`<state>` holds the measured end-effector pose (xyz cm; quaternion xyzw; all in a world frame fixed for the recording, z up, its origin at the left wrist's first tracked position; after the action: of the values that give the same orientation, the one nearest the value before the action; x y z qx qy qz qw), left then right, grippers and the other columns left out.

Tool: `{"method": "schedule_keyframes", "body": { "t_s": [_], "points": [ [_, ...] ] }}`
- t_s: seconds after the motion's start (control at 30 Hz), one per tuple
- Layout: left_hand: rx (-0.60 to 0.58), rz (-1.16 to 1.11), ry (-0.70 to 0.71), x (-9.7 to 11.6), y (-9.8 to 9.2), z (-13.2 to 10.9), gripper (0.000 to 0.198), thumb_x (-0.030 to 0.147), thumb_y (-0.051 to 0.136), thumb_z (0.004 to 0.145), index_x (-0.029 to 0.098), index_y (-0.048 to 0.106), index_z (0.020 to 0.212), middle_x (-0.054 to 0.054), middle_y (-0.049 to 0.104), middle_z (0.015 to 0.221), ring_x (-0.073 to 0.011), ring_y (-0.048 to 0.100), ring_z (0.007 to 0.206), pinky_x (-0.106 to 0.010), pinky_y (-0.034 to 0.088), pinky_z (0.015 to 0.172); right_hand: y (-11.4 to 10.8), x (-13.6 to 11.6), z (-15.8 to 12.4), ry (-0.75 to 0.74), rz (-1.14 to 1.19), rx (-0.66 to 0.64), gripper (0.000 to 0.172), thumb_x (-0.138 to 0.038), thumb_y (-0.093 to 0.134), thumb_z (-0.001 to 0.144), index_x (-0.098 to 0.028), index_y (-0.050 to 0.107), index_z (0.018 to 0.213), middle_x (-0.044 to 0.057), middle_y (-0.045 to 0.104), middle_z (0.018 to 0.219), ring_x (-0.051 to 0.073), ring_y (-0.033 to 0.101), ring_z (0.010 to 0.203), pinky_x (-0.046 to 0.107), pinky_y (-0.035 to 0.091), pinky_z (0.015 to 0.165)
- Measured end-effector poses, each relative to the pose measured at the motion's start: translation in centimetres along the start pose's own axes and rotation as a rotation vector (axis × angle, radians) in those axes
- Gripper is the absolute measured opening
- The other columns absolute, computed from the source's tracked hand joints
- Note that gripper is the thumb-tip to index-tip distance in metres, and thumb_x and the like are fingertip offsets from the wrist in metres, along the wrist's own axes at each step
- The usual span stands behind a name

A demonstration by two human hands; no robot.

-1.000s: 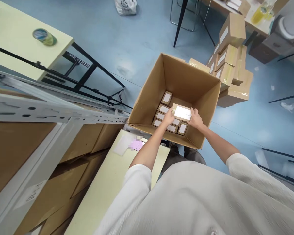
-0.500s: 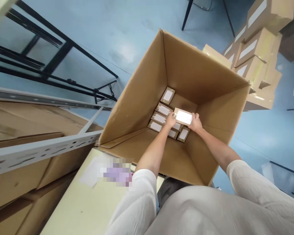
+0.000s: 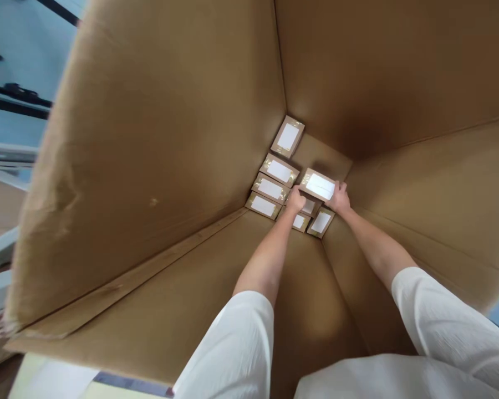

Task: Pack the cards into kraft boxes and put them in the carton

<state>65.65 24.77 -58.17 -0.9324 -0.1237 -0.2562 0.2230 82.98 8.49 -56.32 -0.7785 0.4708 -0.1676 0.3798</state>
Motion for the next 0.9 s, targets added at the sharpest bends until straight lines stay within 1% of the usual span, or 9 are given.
{"method": "schedule_keyframes", "body": {
  "t_s": [0.1, 0.23, 0.37, 0.47, 0.57, 0.67, 0.73, 0.8, 0.9],
  "points": [
    [-0.03, 0.117, -0.018, -2.2, 1.0, 0.2, 0.067, 0.004, 0.068, 0.08, 0.02, 0.065, 0.145, -0.013, 0.068, 0.151, -0.0297, 0.063, 0.143, -0.039, 0.046, 0.125, 3.0, 0.8, 1.8, 0.052, 0.02, -0.011, 0.124, -0.037, 0.095, 0.073, -0.02, 0.017, 0.167, 0.025, 0.029, 0.16, 0.041, 0.061, 0.132, 0.047, 0.055, 0.107],
    [-0.091, 0.236, -0.069, -4.4, 1.8, 0.1, 0.068, 0.005, 0.065, 0.084, 0.019, 0.062, 0.151, -0.015, 0.064, 0.157, -0.0296, 0.063, 0.144, -0.038, 0.047, 0.124, 6.0, 0.4, 3.6, 0.062, 0.039, -0.02, 0.125, -0.035, 0.096, 0.071, -0.02, 0.018, 0.168, 0.025, 0.029, 0.161, 0.041, 0.059, 0.134, 0.047, 0.055, 0.109],
    [-0.134, 0.325, -0.052, -5.0, 2.1, 0.5, 0.066, 0.007, 0.063, 0.087, 0.02, 0.062, 0.152, -0.014, 0.064, 0.157, -0.028, 0.061, 0.146, -0.037, 0.046, 0.124, 7.7, 0.0, 5.1, 0.075, 0.071, -0.019, 0.124, -0.031, 0.097, 0.071, -0.02, 0.023, 0.169, 0.025, 0.031, 0.161, 0.039, 0.06, 0.133, 0.048, 0.055, 0.111],
    [-0.163, 0.39, -0.012, -5.3, 2.1, 0.6, 0.063, 0.01, 0.062, 0.089, 0.019, 0.063, 0.152, -0.016, 0.062, 0.158, -0.0287, 0.059, 0.148, -0.037, 0.045, 0.125, 8.2, 0.8, 5.8, 0.132, 0.114, -0.011, 0.123, -0.031, 0.099, 0.07, -0.022, 0.025, 0.169, 0.023, 0.032, 0.162, 0.038, 0.062, 0.132, 0.048, 0.055, 0.113],
    [-0.183, 0.424, -0.007, -6.1, 2.0, 0.6, 0.059, 0.012, 0.062, 0.092, 0.02, 0.063, 0.15, -0.017, 0.06, 0.16, -0.0295, 0.059, 0.148, -0.037, 0.045, 0.124, 8.4, 3.3, 5.8, 0.314, 0.166, -0.012, 0.121, -0.036, 0.098, 0.073, -0.021, 0.027, 0.169, 0.024, 0.033, 0.163, 0.035, 0.067, 0.127, 0.044, 0.056, 0.111],
    [-0.193, 0.416, -0.024, -7.2, 2.2, 0.6, 0.054, 0.014, 0.063, 0.093, 0.021, 0.065, 0.146, -0.017, 0.06, 0.159, -0.0309, 0.062, 0.144, -0.039, 0.046, 0.122, 8.8, 6.3, 4.8, 0.567, 0.226, -0.012, 0.12, -0.045, 0.097, 0.076, -0.012, 0.029, 0.169, 0.033, 0.034, 0.161, 0.038, 0.068, 0.127, 0.041, 0.058, 0.105],
    [-0.197, 0.392, -0.033, -7.8, 2.5, 0.6, 0.052, 0.016, 0.065, 0.093, 0.022, 0.066, 0.144, -0.017, 0.062, 0.157, -0.0327, 0.063, 0.142, -0.041, 0.048, 0.121, 9.4, 7.6, 3.9, 0.696, 0.261, -0.032, 0.117, -0.053, 0.093, 0.08, -0.006, 0.031, 0.168, 0.039, 0.034, 0.16, 0.041, 0.066, 0.13, 0.043, 0.057, 0.104],
    [-0.201, 0.357, -0.037, -8.4, 3.1, 0.6, 0.051, 0.017, 0.069, 0.091, 0.023, 0.066, 0.142, -0.017, 0.064, 0.155, -0.0345, 0.064, 0.14, -0.045, 0.048, 0.12, 10.4, 8.3, 3.1, 0.77, 0.278, -0.077, 0.116, -0.061, 0.089, 0.082, -0.003, 0.033, 0.167, 0.042, 0.036, 0.158, 0.044, 0.064, 0.133, 0.047, 0.057, 0.104],
    [-0.216, 0.316, -0.031, -8.9, 4.1, 0.7, 0.051, 0.017, 0.071, 0.089, 0.022, 0.067, 0.14, -0.018, 0.066, 0.151, -0.0358, 0.064, 0.14, -0.046, 0.047, 0.121, 11.9, 8.8, 2.5, 0.792, 0.275, -0.137, 0.125, -0.07, 0.085, 0.082, 0.0, 0.028, 0.169, 0.044, 0.041, 0.157, 0.048, 0.061, 0.136, 0.052, 0.057, 0.105]
  ]
}}
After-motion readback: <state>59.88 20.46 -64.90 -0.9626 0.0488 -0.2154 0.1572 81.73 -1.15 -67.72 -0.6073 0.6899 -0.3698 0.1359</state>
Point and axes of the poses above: each hand's wrist, its own z-axis towards the middle knuckle, its own y-axis out of the palm, x = y × z, the point moved 10 cm from there along z, towards the middle knuckle
